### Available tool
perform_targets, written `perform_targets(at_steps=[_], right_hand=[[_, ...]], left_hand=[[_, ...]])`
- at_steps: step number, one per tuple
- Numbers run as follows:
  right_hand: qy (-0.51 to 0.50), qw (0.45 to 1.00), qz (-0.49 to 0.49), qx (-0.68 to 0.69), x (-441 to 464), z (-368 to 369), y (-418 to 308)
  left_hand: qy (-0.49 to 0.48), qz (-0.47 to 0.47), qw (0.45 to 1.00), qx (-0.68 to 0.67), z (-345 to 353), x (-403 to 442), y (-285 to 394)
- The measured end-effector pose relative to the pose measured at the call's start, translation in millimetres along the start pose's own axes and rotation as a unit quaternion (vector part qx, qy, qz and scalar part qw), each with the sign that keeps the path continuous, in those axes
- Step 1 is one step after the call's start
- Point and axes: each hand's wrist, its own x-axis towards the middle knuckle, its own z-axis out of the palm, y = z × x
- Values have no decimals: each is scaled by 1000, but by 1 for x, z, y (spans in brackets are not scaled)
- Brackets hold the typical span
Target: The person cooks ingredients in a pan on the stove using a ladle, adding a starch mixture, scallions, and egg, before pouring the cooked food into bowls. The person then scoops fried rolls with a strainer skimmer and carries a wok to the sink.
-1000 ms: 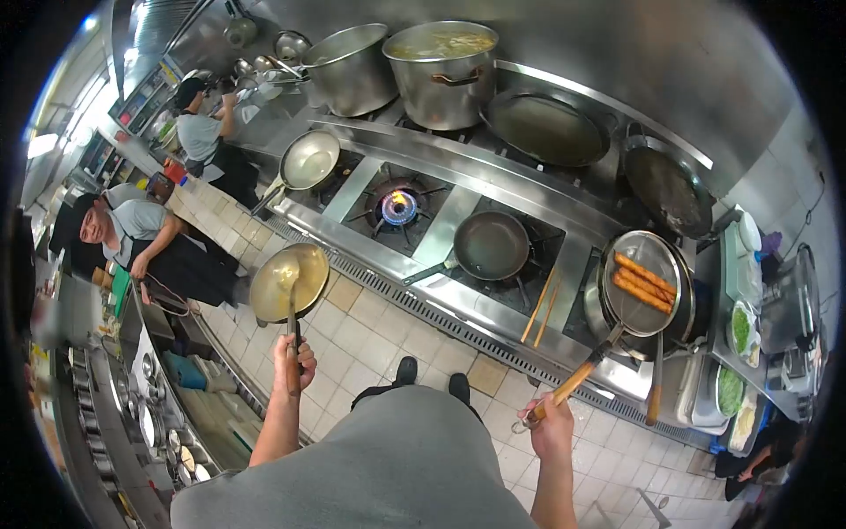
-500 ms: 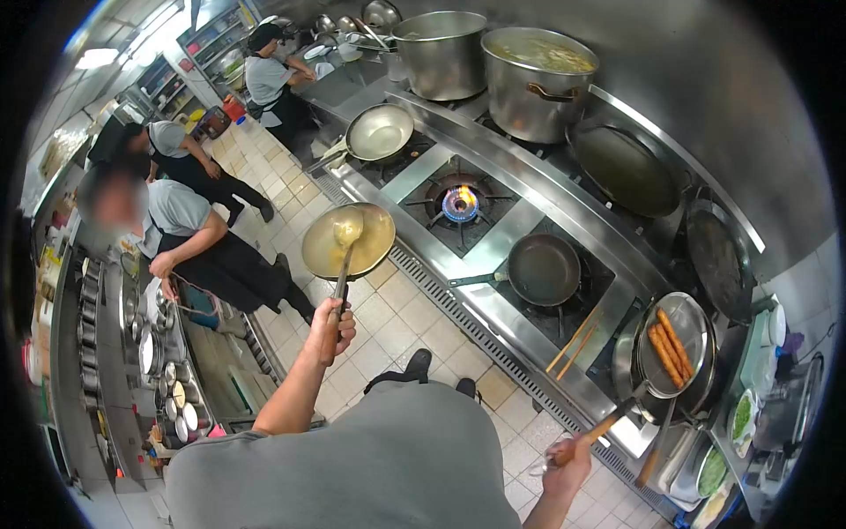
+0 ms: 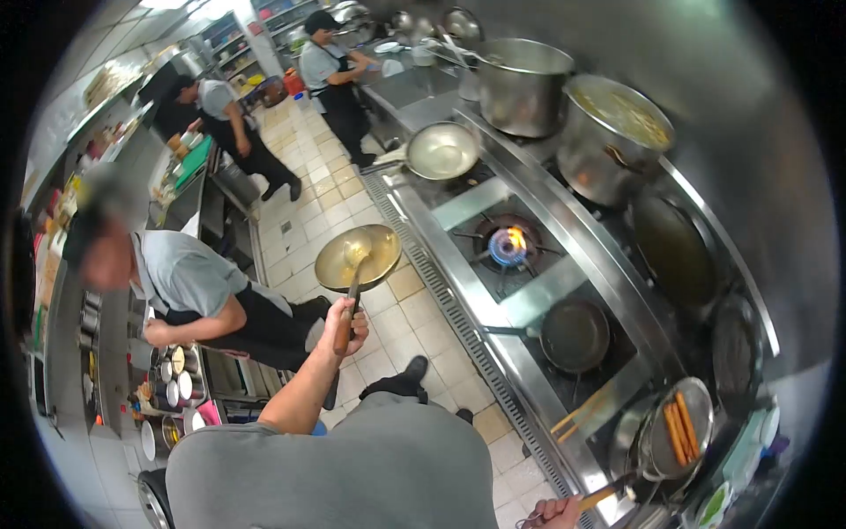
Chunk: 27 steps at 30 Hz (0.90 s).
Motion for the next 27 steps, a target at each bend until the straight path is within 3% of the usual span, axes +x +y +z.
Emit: perform_targets(at_steps=[2, 4, 6, 8, 12, 13, 16, 18, 19, 20, 23, 26, 27], right_hand=[[76, 990, -52, -105, 6, 11, 20], [47, 977, -121, -168, 18, 13, 36], [56, 960, -44, -269, 27, 22, 33], [-1, 949, -88, -303, 41, 54, 50], [-164, 906, -135, -367, -24, 219, 95], [-207, 888, -118, -394, -30, 249, 110], [-339, 839, -25, -425, -33, 327, 162], [-383, 823, 72, -412, -60, 390, 201], [-343, 824, 111, -438, -83, 426, 222], [-431, 778, 147, -433, -84, 448, 241], [-452, 715, 297, -442, -27, 497, 314], [-432, 685, 379, -448, -51, 570, 379], [-494, 634, 362, -473, -69, 601, 408]], left_hand=[[-10, 25, 999, -28, -12, 16, 23], [-3, 44, 997, -63, -21, 31, 50], [22, 72, 993, -88, -29, 44, 79], [28, 83, 991, -102, -54, 62, 112], [45, 112, 987, -104, -113, 78, 170], [107, 137, 981, -89, -114, 71, 180], [107, 146, 980, -87, -158, 68, 216], [130, 170, 972, -98, -190, 57, 237], [124, 159, 975, -99, -203, 46, 246], [118, 148, 977, -101, -214, 34, 254], [161, 173, 967, -94, -227, -12, 274], [199, 184, 957, -102, -246, -40, 284], [205, 182, 955, -115, -249, -46, 285]])
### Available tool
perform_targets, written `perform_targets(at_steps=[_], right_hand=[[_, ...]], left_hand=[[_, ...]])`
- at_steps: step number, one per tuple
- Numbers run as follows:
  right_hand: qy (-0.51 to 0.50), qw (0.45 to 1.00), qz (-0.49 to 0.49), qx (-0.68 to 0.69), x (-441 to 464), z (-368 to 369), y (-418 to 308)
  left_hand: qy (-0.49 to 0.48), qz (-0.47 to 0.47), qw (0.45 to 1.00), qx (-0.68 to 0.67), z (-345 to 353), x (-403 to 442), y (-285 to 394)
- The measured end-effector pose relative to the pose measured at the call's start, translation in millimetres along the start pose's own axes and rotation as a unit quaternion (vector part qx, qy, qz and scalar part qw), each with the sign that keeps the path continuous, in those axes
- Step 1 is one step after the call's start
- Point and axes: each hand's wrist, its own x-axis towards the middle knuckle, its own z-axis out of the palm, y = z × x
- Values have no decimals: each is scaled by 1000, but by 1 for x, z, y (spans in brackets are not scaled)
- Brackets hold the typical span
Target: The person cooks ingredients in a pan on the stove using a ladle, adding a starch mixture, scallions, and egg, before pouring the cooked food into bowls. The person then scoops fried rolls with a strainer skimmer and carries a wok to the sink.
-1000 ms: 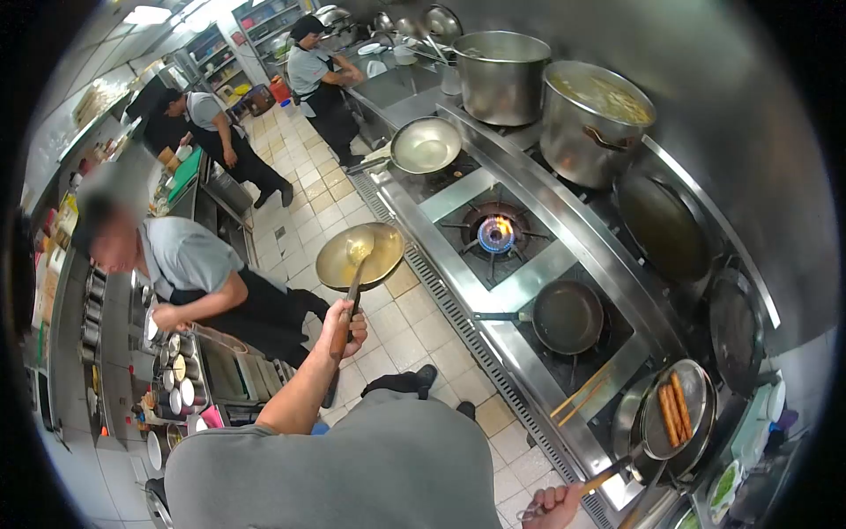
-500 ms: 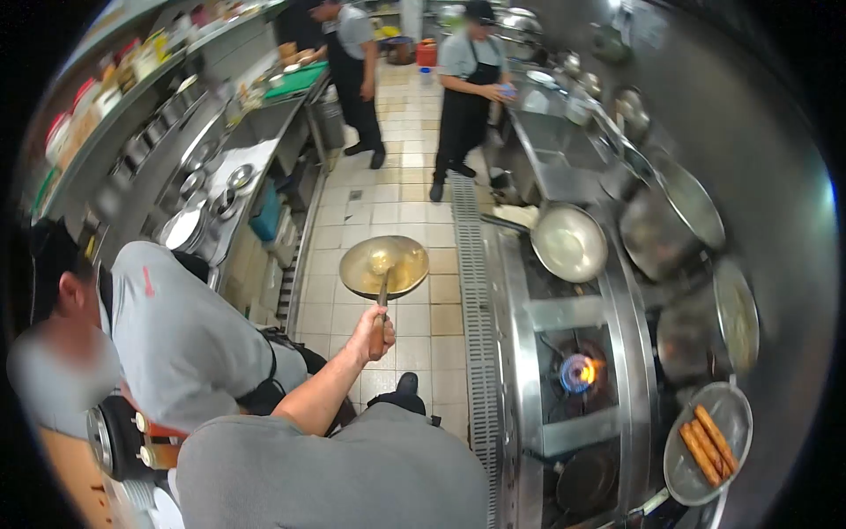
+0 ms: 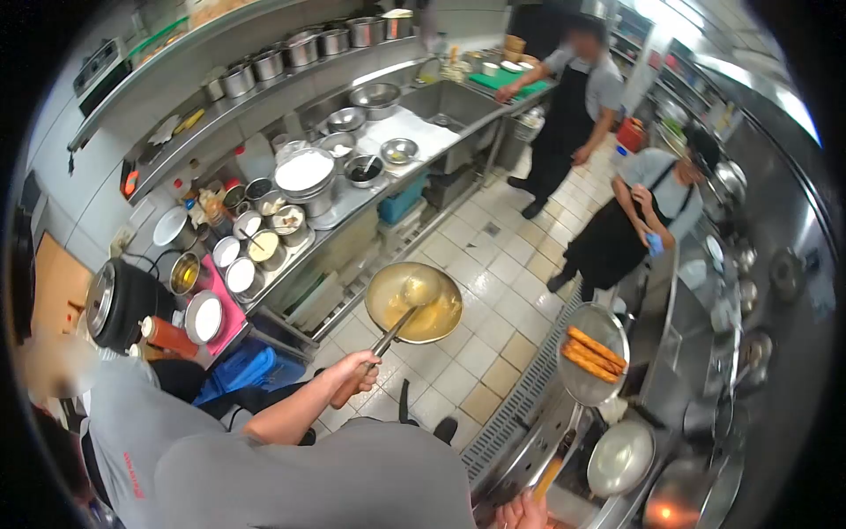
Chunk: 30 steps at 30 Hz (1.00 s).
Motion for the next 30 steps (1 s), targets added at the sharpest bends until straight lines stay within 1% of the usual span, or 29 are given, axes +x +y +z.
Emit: perform_targets(at_steps=[1, 3, 4, 5, 6, 7, 9, 10, 11, 12, 13, 14, 15, 17, 18, 20, 22, 23, 25, 26, 27, 29, 30], right_hand=[[-47, 997, -10, -67, 33, 23, -15], [-76, 991, 30, -106, 108, 29, -41], [-81, 991, 30, -105, 141, 41, -55], [-115, 984, 45, -132, 174, 59, -68], [-146, 975, 61, -157, 205, 78, -82], [-148, 975, 60, -157, 238, 97, -94], [-200, 958, 66, -197, 306, 146, -121], [-207, 957, 66, -193, 334, 171, -136], [-243, 945, 69, -207, 361, 200, -148], [-278, 932, 70, -223, 388, 230, -160], [-286, 921, 71, -256, 414, 261, -173], [-291, 908, 74, -293, 437, 288, -185], [-295, 904, 78, -300, 459, 318, -193], [-312, 910, 99, -256, 507, 385, -203], [-327, 902, 100, -265, 530, 413, -205], [-307, 916, 93, -243, 576, 465, -211], [-327, 912, 96, -230, 618, 505, -217], [-335, 913, 93, -213, 635, 525, -223], [-344, 909, 76, -223, 651, 567, -241], [-333, 913, 74, -224, 659, 586, -250], [-319, 919, 71, -222, 671, 600, -259], [-312, 922, 68, -217, 714, 635, -282], [-316, 917, 61, -237, 735, 649, -291]], left_hand=[[8, -4, 1000, -8, -4, -2, 5], [27, -2, 999, -16, -1, -8, 15], [78, -8, 996, -29, 9, -13, 23], [126, -14, 991, -41, 12, -9, 27], [127, -19, 990, -58, 8, 2, 27], [129, -23, 988, -78, 2, 14, 22], [148, 10, 977, -152, -13, 52, 5], [186, 23, 966, -179, 1, 58, 5], [225, 39, 953, -201, 10, 62, 9], [202, 59, 944, -252, 3, 76, 4], [190, 82, 930, -304, 5, 84, 6], [194, 103, 922, -319, 5, 91, 7], [197, 126, 911, -340, 13, 94, 10], [214, 145, 892, -369, 31, 107, 14], [231, 158, 879, -386, 35, 116, 17], [243, 178, 865, -401, 36, 139, 19], [262, 167, 851, -424, 25, 162, 20], [259, 176, 850, -424, 19, 172, 23], [282, 181, 826, -454, 19, 192, 43], [309, 182, 804, -475, 22, 204, 53], [299, 181, 808, -475, 18, 218, 57], [300, 214, 771, -519, 3, 252, 61], [320, 246, 794, -455, -4, 269, 57]])
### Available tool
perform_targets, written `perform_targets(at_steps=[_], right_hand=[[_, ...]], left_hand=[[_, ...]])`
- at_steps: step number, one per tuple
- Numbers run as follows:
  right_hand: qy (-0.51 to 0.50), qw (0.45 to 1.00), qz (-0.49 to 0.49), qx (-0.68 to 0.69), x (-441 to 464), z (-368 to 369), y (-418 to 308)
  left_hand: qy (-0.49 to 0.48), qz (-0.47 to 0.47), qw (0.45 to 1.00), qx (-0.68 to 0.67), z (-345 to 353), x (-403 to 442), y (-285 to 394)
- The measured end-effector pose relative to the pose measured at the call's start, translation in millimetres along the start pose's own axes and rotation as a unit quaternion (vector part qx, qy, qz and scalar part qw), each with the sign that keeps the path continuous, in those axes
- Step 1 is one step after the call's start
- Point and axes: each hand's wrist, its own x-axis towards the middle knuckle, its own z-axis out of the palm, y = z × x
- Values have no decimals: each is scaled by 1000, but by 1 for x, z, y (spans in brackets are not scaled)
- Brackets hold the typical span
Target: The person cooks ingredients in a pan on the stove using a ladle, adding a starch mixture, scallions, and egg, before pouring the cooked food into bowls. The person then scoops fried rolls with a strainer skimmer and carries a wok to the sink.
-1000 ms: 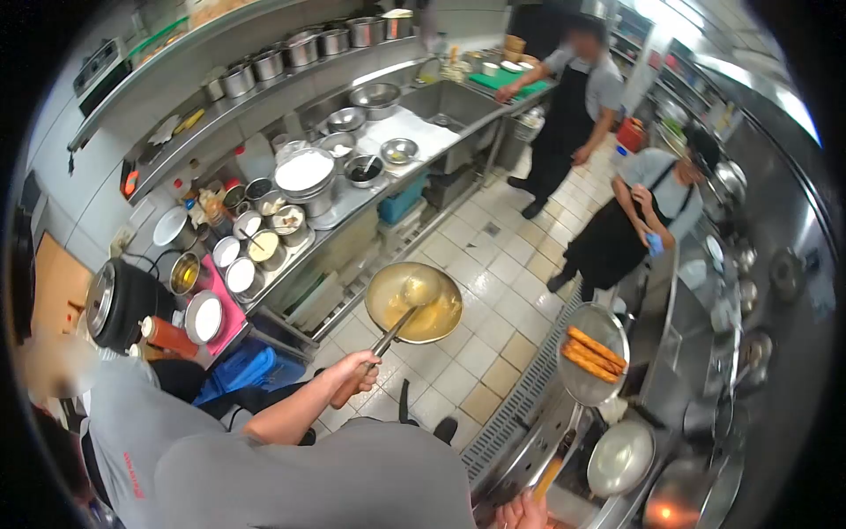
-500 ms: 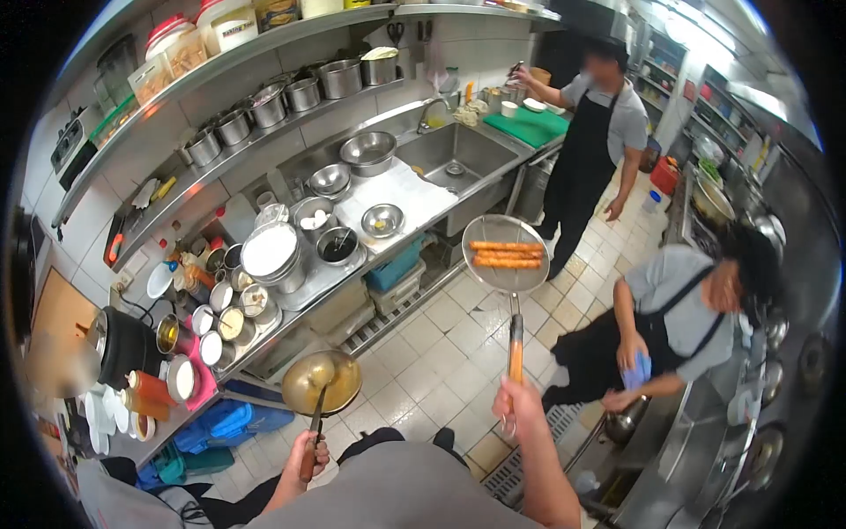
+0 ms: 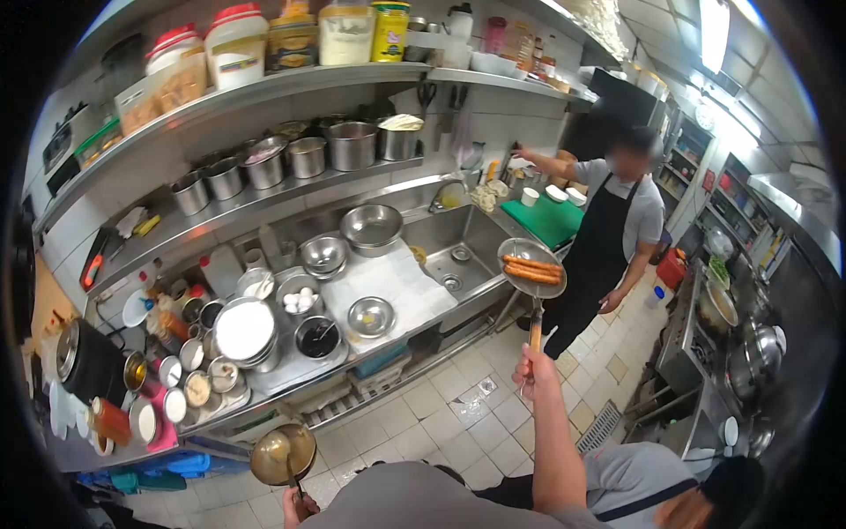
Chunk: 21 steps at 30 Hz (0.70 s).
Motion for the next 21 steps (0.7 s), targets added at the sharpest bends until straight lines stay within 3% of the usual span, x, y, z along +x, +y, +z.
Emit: perform_targets(at_steps=[3, 4, 7, 10, 13, 15, 16, 18, 21], right_hand=[[3, 1000, 3, -20, 57, -12, -37], [-3, 1000, 6, -19, 83, -21, -48], [41, 999, 12, -5, 139, -18, -90], [61, 998, -3, -25, 210, -33, -124], [69, 994, 16, -84, 278, -50, -163], [70, 992, -2, -107, 334, -69, -184], [72, 988, -24, -131, 365, -75, -193], [94, 982, -32, -161, 421, -86, -209], [152, 953, -59, -256, 479, -98, -232]], left_hand=[[28, -25, 999, -20, 63, -3, 4], [79, 29, 996, 5, 110, -23, 8], [55, 84, 995, -4, 127, 27, -14], [59, 67, 996, -18, 133, 86, -41], [103, 71, 991, -49, 209, 86, -50], [20, 75, 996, -39, 257, 81, -54], [25, 75, 996, -39, 274, 91, -62], [78, 159, 974, -138, 301, 106, -78], [91, 131, 968, -194, 350, 98, -89]])
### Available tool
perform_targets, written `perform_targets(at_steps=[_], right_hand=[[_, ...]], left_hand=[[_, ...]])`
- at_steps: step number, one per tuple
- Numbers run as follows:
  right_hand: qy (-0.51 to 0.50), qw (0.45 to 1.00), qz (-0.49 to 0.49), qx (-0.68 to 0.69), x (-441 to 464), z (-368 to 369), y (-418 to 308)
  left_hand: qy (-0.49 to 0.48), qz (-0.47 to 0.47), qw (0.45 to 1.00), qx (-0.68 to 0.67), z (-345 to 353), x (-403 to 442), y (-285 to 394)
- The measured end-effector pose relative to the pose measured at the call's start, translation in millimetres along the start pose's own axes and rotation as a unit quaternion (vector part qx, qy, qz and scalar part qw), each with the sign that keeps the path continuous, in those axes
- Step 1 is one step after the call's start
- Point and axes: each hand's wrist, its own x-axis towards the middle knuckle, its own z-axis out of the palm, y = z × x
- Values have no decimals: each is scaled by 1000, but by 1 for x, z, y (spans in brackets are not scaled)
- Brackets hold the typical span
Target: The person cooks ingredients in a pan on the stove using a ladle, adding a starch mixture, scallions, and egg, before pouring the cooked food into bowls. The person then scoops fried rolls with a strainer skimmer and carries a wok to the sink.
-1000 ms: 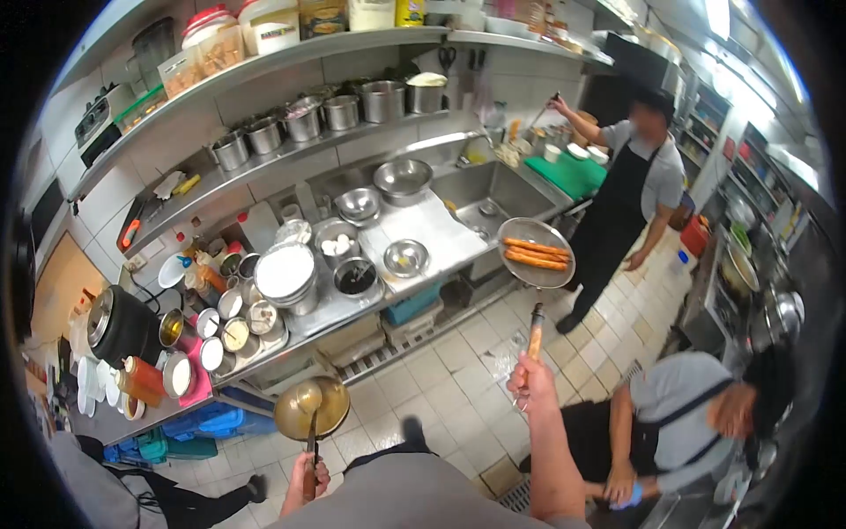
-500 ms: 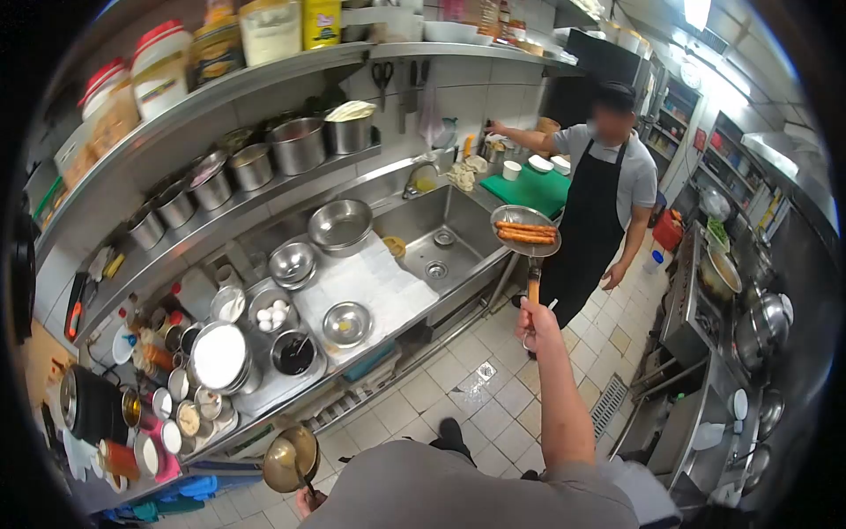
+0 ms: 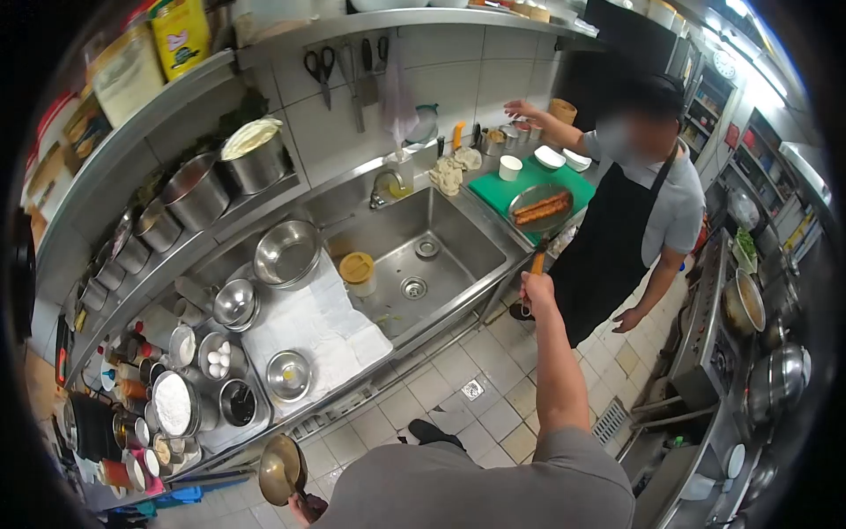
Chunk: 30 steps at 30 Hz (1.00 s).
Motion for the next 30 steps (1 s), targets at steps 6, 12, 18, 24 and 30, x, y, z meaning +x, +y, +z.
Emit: perform_targets(at_steps=[6, 12, 18, 24, 30], right_hand=[[153, 956, -70, -238, 47, -3, 8], [227, 892, -104, -377, 34, -13, -1], [177, 887, -76, -420, 10, -19, -2], [203, 877, -76, -428, 1, -15, 21], [63, 900, -346, -259, -21, -40, 138]], left_hand=[[-34, -10, 999, -7, 28, -27, -32], [-52, 65, 994, 77, 36, -43, -52], [-142, -114, 982, -54, -8, -29, -50], [-215, -106, 968, -69, -53, -2, -67], [13, -2, 1000, 29, 9, -58, -80]])
